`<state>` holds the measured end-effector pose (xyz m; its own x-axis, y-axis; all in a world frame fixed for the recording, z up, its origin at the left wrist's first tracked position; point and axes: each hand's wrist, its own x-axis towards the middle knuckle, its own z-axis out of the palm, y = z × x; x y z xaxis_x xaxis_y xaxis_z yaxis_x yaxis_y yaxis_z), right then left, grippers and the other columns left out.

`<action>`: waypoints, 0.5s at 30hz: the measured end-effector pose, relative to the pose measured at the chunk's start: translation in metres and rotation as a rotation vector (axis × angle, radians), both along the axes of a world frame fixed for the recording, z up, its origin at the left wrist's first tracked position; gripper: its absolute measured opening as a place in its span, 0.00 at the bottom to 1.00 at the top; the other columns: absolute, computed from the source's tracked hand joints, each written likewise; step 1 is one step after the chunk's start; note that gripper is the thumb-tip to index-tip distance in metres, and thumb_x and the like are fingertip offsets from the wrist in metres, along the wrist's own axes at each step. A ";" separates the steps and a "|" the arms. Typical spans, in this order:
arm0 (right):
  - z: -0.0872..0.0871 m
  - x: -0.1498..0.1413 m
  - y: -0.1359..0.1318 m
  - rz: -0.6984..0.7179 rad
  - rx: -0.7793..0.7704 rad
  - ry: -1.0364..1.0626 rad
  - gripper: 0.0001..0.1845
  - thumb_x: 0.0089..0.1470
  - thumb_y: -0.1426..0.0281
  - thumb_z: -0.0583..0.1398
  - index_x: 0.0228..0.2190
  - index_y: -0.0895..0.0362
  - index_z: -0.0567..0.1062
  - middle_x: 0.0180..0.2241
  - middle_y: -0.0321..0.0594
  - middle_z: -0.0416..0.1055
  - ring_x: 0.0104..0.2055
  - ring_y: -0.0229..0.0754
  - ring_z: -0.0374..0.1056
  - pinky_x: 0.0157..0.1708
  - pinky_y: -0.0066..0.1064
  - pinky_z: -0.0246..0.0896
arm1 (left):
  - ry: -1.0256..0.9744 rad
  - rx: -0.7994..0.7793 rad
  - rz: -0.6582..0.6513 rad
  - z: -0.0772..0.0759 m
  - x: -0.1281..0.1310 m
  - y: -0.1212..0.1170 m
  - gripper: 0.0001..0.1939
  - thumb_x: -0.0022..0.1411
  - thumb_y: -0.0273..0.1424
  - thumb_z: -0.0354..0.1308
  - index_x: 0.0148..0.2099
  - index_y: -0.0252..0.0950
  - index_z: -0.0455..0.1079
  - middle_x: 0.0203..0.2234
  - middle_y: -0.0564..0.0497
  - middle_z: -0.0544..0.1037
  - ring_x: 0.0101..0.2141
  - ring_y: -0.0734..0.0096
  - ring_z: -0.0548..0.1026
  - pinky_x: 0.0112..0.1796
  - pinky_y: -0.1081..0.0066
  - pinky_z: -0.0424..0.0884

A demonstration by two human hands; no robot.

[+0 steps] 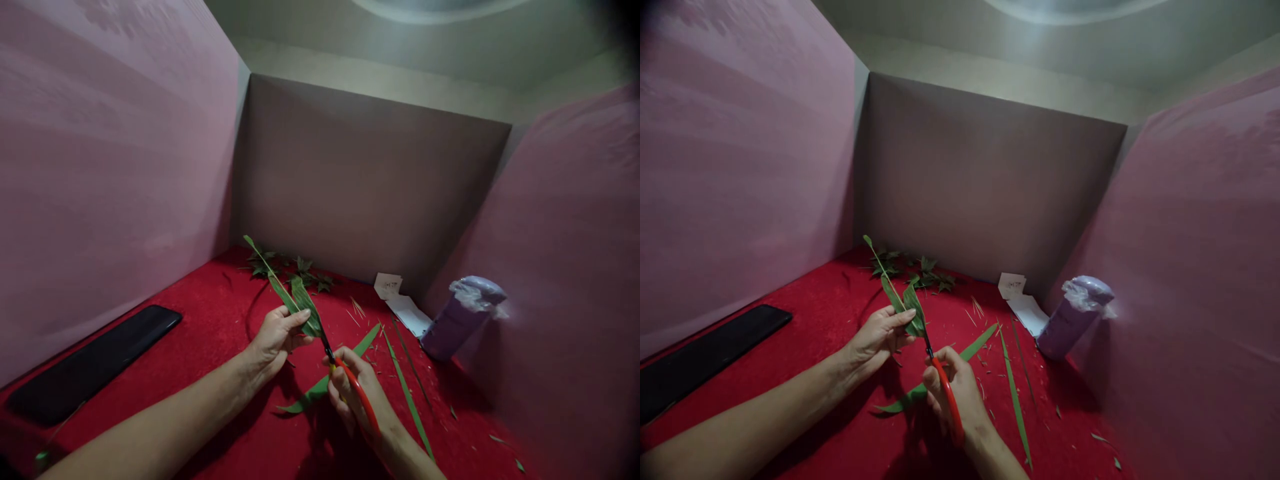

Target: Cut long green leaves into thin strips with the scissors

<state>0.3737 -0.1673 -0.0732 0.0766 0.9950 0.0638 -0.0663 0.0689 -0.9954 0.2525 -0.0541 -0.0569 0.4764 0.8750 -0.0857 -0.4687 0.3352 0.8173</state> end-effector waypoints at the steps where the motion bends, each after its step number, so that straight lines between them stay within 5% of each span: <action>1: 0.000 0.000 0.000 0.002 -0.001 -0.003 0.28 0.39 0.47 0.61 0.29 0.57 0.61 0.11 0.23 0.53 0.09 0.26 0.43 0.09 0.18 0.38 | 0.004 0.001 0.007 0.001 0.000 -0.001 0.09 0.47 0.26 0.63 0.31 0.29 0.68 0.22 0.49 0.75 0.20 0.76 0.72 0.21 0.76 0.72; 15: -0.012 0.007 0.007 -0.020 0.031 -0.051 0.29 0.38 0.45 0.60 0.30 0.57 0.62 0.12 0.23 0.54 0.10 0.26 0.44 0.10 0.19 0.39 | 0.008 0.045 0.062 -0.002 0.003 -0.002 0.08 0.48 0.26 0.62 0.33 0.29 0.69 0.23 0.49 0.75 0.21 0.75 0.73 0.21 0.75 0.73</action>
